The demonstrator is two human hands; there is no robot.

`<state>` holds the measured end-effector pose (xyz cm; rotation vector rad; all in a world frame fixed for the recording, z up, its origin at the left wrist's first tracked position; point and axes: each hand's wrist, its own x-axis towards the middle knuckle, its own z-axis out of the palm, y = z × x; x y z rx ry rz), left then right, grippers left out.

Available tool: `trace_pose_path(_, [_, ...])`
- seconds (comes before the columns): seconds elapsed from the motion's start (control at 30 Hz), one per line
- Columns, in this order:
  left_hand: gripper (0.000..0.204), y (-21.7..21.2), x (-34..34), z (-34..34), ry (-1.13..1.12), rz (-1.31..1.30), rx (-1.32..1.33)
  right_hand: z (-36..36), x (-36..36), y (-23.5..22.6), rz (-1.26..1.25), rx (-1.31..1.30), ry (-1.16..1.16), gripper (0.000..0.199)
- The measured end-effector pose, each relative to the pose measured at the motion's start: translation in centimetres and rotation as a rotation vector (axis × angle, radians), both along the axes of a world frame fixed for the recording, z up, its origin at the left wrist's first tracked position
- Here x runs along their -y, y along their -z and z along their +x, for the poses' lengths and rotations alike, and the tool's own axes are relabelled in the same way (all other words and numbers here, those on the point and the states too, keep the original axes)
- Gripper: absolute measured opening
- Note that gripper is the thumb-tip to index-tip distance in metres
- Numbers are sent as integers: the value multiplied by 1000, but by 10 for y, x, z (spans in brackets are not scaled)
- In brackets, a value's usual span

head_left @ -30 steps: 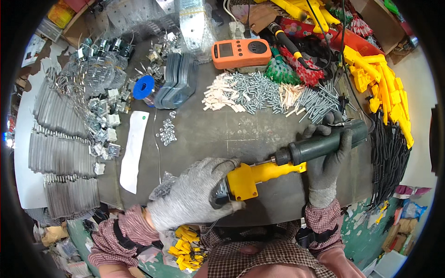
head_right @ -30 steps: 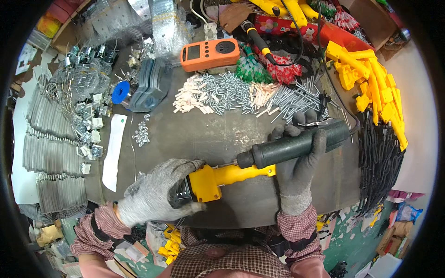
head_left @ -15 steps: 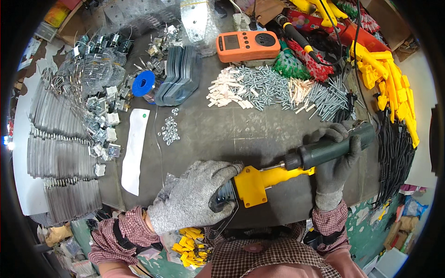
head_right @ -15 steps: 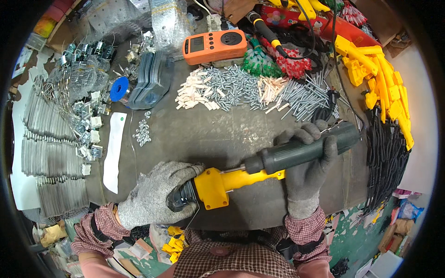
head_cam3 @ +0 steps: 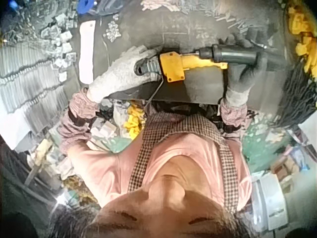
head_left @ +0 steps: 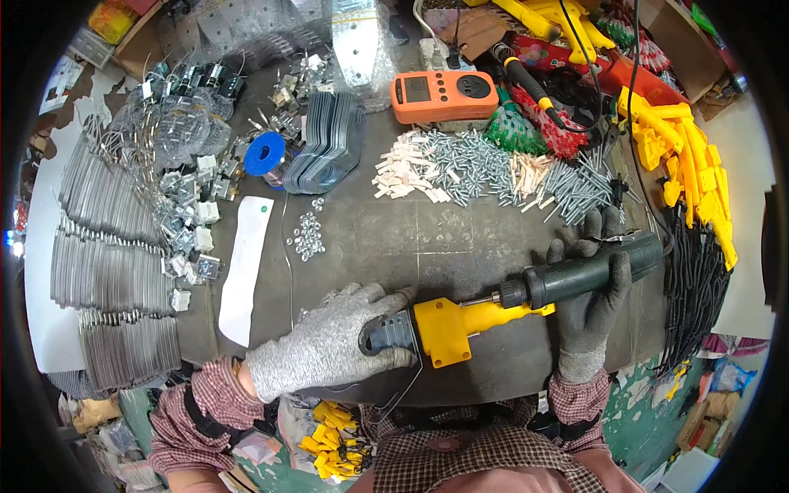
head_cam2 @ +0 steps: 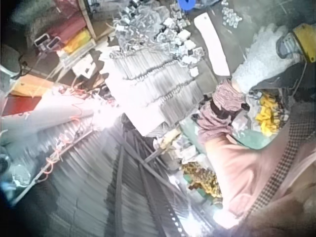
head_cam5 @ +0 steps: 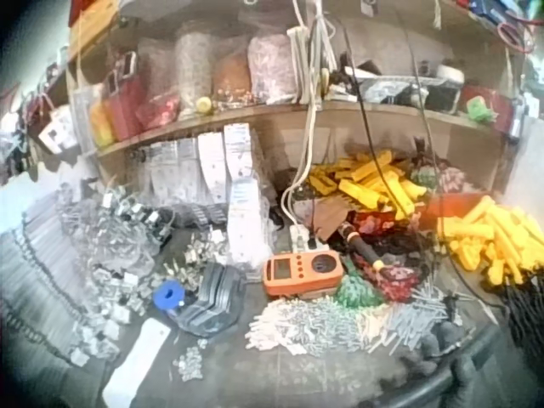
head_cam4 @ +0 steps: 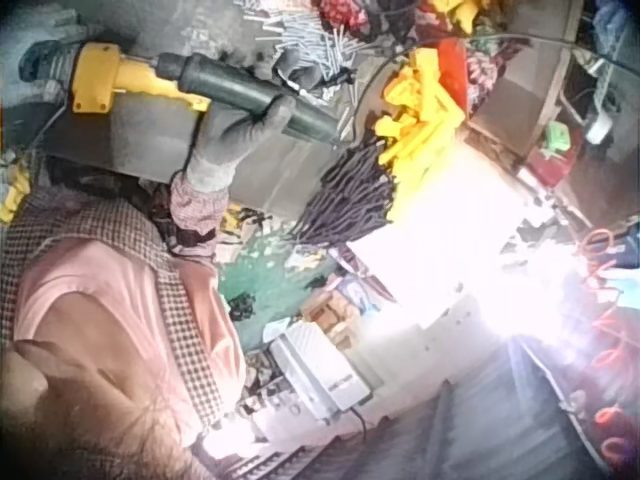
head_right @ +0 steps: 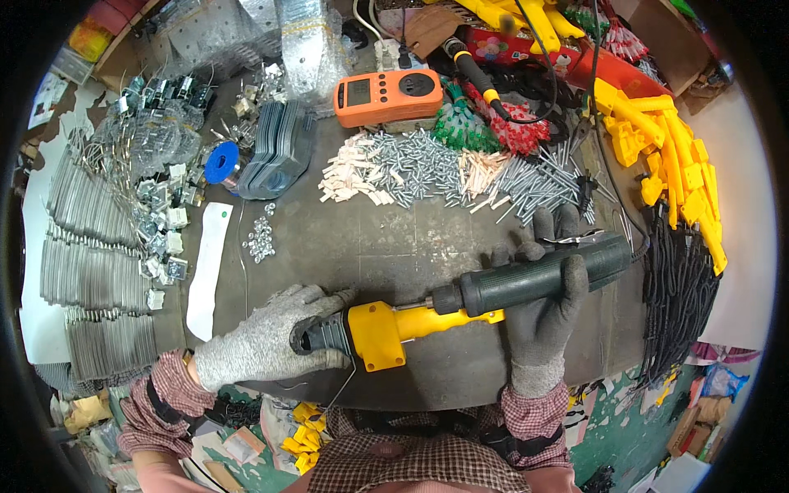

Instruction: Assembling and testing a yellow electric hand tool, involving soldering wires and using a power screwdriver.

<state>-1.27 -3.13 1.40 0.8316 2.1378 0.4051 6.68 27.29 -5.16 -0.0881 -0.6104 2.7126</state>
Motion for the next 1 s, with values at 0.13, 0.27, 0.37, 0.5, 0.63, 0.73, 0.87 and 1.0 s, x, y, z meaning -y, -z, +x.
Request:
trace_pose_path(0.13, [84,12,4,-2,-23,1,107,4,-4,7,15,1,-6,57])
trace_pose_path(0.27, [81,6,-6,8,-75,-25,23,1,5,7,-111,-43,-6,47])
trace_pose_path(0.37, [80,-10,-17,6,-89,-163,74,3,5,8,-195,-8,-30,39])
trace_pose_path(0.5, [76,1,-8,14,-81,-73,21,0,13,-2,-211,-1,-27,35])
trace_pose_path(0.63, [76,3,-9,10,-103,-30,31,1,8,4,-123,-45,-41,46])
trace_pose_path(0.73, [77,0,-14,7,-77,-12,-6,5,-1,-5,-88,18,11,58])
trace_pose_path(0.87, [76,-13,-12,21,-80,83,-361,12,-15,2,-226,-147,68,46])
trace_pose_path(1.0, [68,0,-6,35,-157,209,-381,26,-13,1,-242,-94,144,34])
